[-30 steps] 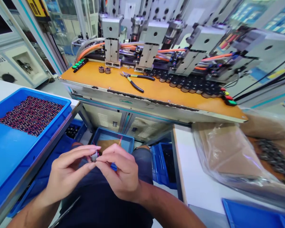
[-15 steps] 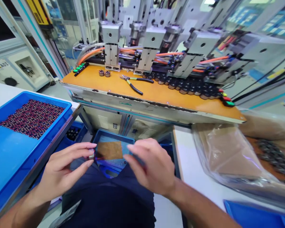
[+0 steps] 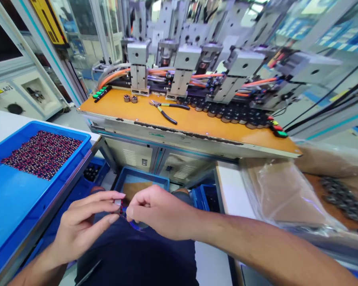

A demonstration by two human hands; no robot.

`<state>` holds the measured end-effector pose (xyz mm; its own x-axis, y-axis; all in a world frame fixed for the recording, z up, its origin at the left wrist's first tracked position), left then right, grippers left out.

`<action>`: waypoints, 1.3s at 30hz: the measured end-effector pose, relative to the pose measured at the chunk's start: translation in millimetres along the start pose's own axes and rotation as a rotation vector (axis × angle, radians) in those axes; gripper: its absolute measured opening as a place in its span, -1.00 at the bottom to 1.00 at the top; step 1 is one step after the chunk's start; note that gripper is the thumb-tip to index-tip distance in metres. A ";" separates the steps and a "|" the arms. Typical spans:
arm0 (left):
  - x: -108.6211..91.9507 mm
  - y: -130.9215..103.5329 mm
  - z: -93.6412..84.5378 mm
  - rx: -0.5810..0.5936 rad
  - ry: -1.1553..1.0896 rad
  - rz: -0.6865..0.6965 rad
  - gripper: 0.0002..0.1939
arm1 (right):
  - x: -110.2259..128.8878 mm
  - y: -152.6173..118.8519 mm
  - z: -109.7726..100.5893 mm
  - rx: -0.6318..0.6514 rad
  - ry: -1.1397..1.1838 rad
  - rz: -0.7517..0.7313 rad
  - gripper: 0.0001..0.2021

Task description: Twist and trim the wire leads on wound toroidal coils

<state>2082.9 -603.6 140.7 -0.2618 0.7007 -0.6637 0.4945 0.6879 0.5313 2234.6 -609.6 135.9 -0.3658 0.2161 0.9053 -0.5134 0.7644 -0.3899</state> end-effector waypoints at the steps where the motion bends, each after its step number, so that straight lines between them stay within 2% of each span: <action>1: 1.4 -0.6 0.3 -0.006 -0.008 -0.004 -0.70 | 0.9 1.9 -4.1 0.033 0.044 0.056 -0.80; 2: 3.0 -0.8 0.2 -0.018 -0.016 -0.012 -0.70 | 8.6 5.8 -16.7 0.000 0.011 0.024 -0.80; 3: 4.4 -0.8 -0.5 -0.036 -0.024 -0.020 -0.70 | 21.8 11.0 -38.3 -0.109 -0.086 -0.070 -0.79; 5: 6.8 -0.1 -3.6 -0.084 -0.037 -0.032 -0.70 | 56.0 17.1 -96.8 -0.493 -0.421 -0.294 -0.77; 6: 7.4 0.7 -5.5 -0.109 -0.040 -0.033 -0.70 | 70.6 18.6 -126.4 -0.707 -0.608 -0.348 -0.77; 7: 7.9 1.6 -7.2 -0.129 -0.039 -0.034 -0.70 | 79.3 24.8 -151.7 -0.837 -0.790 -0.325 -0.76; 8: 8.3 2.5 -8.9 -0.147 -0.032 -0.035 -0.70 | 84.2 34.5 -173.6 -0.905 -0.942 -0.279 -0.71; 11: 11.7 4.0 -14.0 -0.197 0.003 -0.065 -0.73 | 80.3 67.8 -217.8 -0.892 -1.056 -0.192 -0.56; 14: 18.3 0.8 -20.7 -0.255 0.013 -0.131 -0.77 | 64.7 85.4 -226.0 -0.824 -1.103 -0.090 -0.57; 17: 25.5 -6.4 -28.2 -0.320 -0.023 -0.207 -0.75 | 54.2 78.0 -213.8 -0.762 -1.156 -0.049 -0.55; 22: 31.9 -14.3 -32.5 -0.394 -0.116 -0.265 -0.69 | 39.2 39.8 -193.8 -0.627 -1.244 -0.102 -0.57; 25: 30.9 -14.4 -29.7 -0.392 -0.140 -0.262 -0.66 | 29.0 9.8 -169.5 -0.662 -1.222 -0.287 -0.51; 28: 27.0 -12.8 -27.9 -0.390 -0.120 -0.238 -0.63 | 12.1 -24.7 -120.5 -0.700 -0.942 -0.531 -0.43; 30: 24.3 -11.1 -27.4 -0.387 -0.079 -0.218 -0.62 | -9.6 -40.1 -81.0 -0.642 -0.635 -0.540 -0.43; 34: 20.7 -7.2 -25.0 -0.363 -0.013 -0.187 -0.63 | -45.7 -48.9 1.4 -0.365 -0.037 -0.493 -0.35; 36: 19.4 -6.4 -23.6 -0.355 -0.003 -0.179 -0.64 | -51.0 -45.2 27.9 -0.234 0.194 -0.504 -0.29; 39: 18.6 -6.6 -21.1 -0.340 -0.004 -0.178 -0.65 | -49.4 -34.2 43.9 -0.085 0.415 -0.528 -0.29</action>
<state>2057.3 -591.1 136.0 -0.3154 0.5645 -0.7628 0.1382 0.8226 0.5515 2236.1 -673.1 97.1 0.2543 0.0023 0.9671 -0.4720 0.8731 0.1220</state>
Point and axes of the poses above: each hand's wrist, its own y-axis towards the middle knuckle, its own z-axis out of the palm, x = y × z, the point moved 7 cm from there along y, towards the middle knuckle, and after that the axes turned 8 degrees about y, right-handed, at the moved point
